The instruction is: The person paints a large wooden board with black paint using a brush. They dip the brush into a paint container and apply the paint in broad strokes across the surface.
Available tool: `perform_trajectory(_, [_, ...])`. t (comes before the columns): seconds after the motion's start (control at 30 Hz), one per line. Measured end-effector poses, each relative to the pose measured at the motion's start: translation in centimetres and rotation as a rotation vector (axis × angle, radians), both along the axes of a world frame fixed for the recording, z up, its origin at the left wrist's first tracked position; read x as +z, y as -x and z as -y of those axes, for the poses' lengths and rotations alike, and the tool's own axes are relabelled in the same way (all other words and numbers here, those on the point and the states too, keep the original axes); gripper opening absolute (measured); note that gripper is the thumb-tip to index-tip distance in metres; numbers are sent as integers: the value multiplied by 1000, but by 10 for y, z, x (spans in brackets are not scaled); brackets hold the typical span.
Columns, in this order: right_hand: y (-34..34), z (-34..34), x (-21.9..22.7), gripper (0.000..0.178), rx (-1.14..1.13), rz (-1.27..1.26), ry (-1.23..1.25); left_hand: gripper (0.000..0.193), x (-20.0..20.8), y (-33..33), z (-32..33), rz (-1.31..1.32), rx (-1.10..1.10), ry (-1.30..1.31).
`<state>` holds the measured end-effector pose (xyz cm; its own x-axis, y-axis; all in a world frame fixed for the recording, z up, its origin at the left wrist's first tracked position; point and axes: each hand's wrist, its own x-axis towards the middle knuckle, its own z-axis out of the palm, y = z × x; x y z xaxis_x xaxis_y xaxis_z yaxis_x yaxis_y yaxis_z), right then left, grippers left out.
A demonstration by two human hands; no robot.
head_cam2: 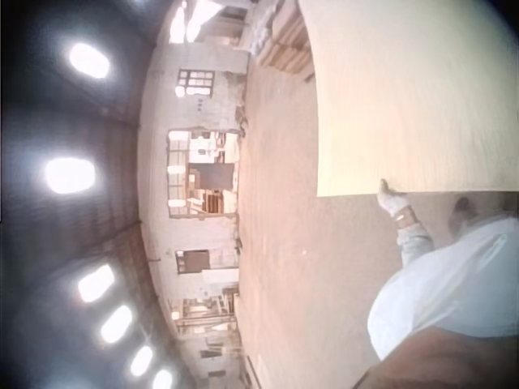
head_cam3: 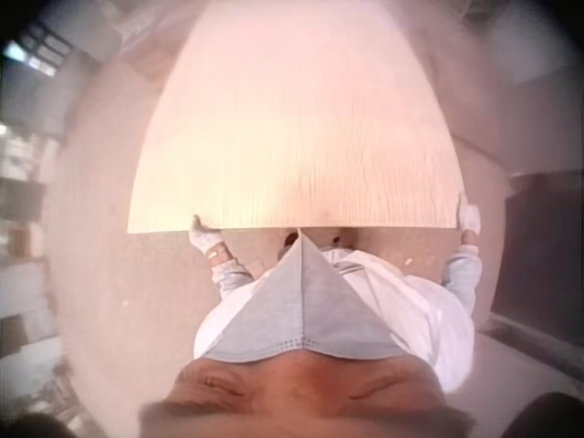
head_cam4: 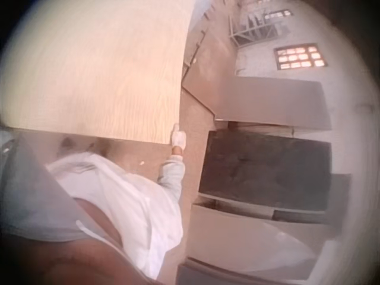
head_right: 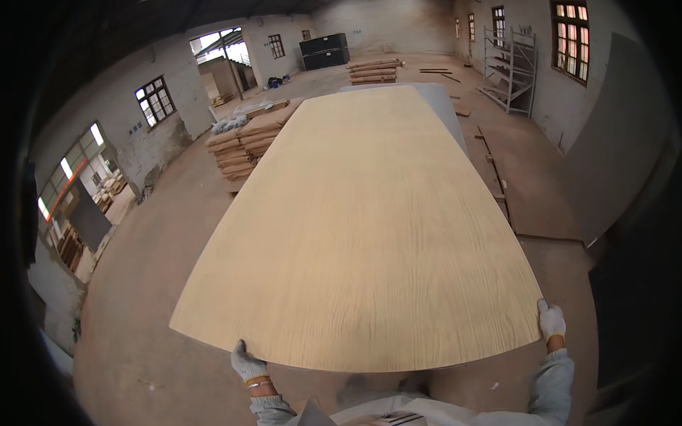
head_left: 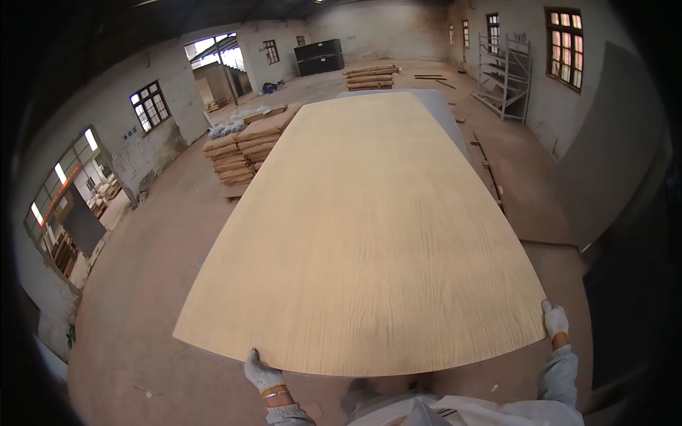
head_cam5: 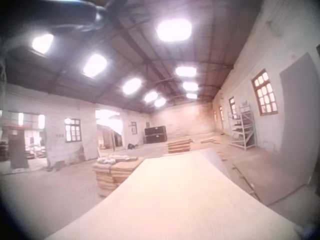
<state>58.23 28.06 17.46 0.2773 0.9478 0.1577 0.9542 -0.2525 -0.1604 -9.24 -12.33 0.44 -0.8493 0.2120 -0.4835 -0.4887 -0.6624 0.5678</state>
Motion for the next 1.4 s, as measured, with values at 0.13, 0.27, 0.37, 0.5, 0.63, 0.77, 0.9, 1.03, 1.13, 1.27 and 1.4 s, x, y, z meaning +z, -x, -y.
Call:
perform_trajectory(0.13, [88, 2, 20, 74, 132, -137, 74, 51, 33, 50, 15, -176, 40, 72])
perform_trajectory(0.27, [102, 13, 61, 66, 216, -93, 28, 54, 102, 57, 22, -317, 102, 177])
perform_trajectory(0.37, [104, 44, 80, 60, 200, -152, -92, 54, 120, 44, 34, -339, 97, 68])
perform_trajectory(0.5, [103, 118, 37, 56, 3, -385, 2, 57, 90, 58, 81, -355, 83, 103])
perform_trajectory(0.63, [87, 111, -15, 59, 30, -298, 41, 54, 51, 77, 68, -353, 175, 155])
perform_trajectory(0.77, [130, 78, 48, 59, 163, -158, 110, 47, 76, 113, 40, -365, 232, 190])
perform_trajectory(0.9, [109, 98, 51, 38, 317, -147, 40, 43, 104, 152, 37, -520, 183, 300])
perform_trajectory(1.03, [126, 131, -65, 60, 31, -474, -38, 42, 81, 180, 49, -507, 75, 6])
perform_trajectory(1.13, [170, 113, -42, 70, 10, -386, 265, 42, 46, 213, 43, -479, 246, 217])
perform_trajectory(1.27, [189, 102, 62, 62, 319, -305, -6, 41, 45, 234, 51, -470, 172, 176])
perform_trajectory(1.4, [134, 132, -59, 51, 234, -415, -204, 41, 83, 222, 28, -519, 130, -15])
